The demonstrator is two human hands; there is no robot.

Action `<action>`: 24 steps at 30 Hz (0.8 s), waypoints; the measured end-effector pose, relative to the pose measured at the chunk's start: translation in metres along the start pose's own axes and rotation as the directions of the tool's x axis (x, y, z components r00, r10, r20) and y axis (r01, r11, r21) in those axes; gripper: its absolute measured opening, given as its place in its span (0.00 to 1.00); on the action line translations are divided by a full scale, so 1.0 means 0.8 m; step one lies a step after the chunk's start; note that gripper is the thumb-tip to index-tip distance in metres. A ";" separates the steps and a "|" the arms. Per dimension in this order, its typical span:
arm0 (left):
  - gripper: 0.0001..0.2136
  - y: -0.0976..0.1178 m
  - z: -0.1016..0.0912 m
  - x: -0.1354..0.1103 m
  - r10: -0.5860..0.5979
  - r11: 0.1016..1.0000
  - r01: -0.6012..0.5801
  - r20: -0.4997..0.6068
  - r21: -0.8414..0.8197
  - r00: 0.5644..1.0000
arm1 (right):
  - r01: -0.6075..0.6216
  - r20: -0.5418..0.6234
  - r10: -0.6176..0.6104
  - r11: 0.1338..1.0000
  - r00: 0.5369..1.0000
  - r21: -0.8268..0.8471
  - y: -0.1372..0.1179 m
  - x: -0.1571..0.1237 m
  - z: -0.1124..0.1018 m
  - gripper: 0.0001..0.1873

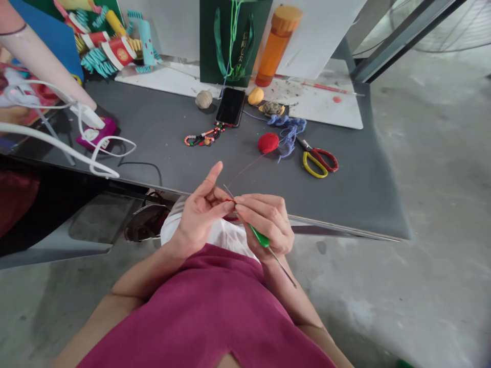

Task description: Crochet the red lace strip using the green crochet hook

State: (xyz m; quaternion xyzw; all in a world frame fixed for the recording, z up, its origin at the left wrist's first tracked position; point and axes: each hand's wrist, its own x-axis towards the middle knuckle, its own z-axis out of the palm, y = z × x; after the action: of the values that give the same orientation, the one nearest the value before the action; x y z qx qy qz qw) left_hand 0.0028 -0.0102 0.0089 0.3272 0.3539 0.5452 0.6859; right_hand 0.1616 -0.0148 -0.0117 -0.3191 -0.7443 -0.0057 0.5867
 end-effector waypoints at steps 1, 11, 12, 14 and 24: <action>0.32 0.003 0.000 0.002 -0.112 0.989 0.116 0.045 -0.096 0.993 | -0.028 -0.009 0.029 0.999 1.000 0.023 0.000 -0.004 0.002 0.20; 0.29 0.003 -0.008 0.007 -0.323 0.901 0.343 0.119 -0.267 0.939 | -0.419 -0.258 0.477 0.873 0.840 0.250 -0.010 -0.020 0.015 0.06; 0.29 0.003 -0.008 0.008 -0.314 0.903 0.336 0.124 -0.268 0.941 | -0.464 -0.280 0.519 0.852 0.807 0.242 -0.010 -0.020 0.013 0.06; 0.27 0.002 -0.009 0.009 -0.291 0.907 0.320 0.141 -0.275 0.946 | -0.555 -0.247 0.635 0.766 0.732 0.325 -0.010 -0.018 0.011 0.07; 0.23 0.000 -0.002 0.007 -0.170 0.947 0.214 0.192 -0.238 0.967 | -0.618 0.155 0.806 0.298 0.571 0.727 -0.013 -0.001 0.031 0.13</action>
State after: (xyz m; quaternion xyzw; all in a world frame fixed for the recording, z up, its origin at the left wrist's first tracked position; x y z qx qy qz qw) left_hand 0.0027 -0.0045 0.0073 0.2446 0.2512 0.4873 0.7998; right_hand 0.1355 -0.0140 -0.0163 -0.3584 -0.3813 0.5084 0.6839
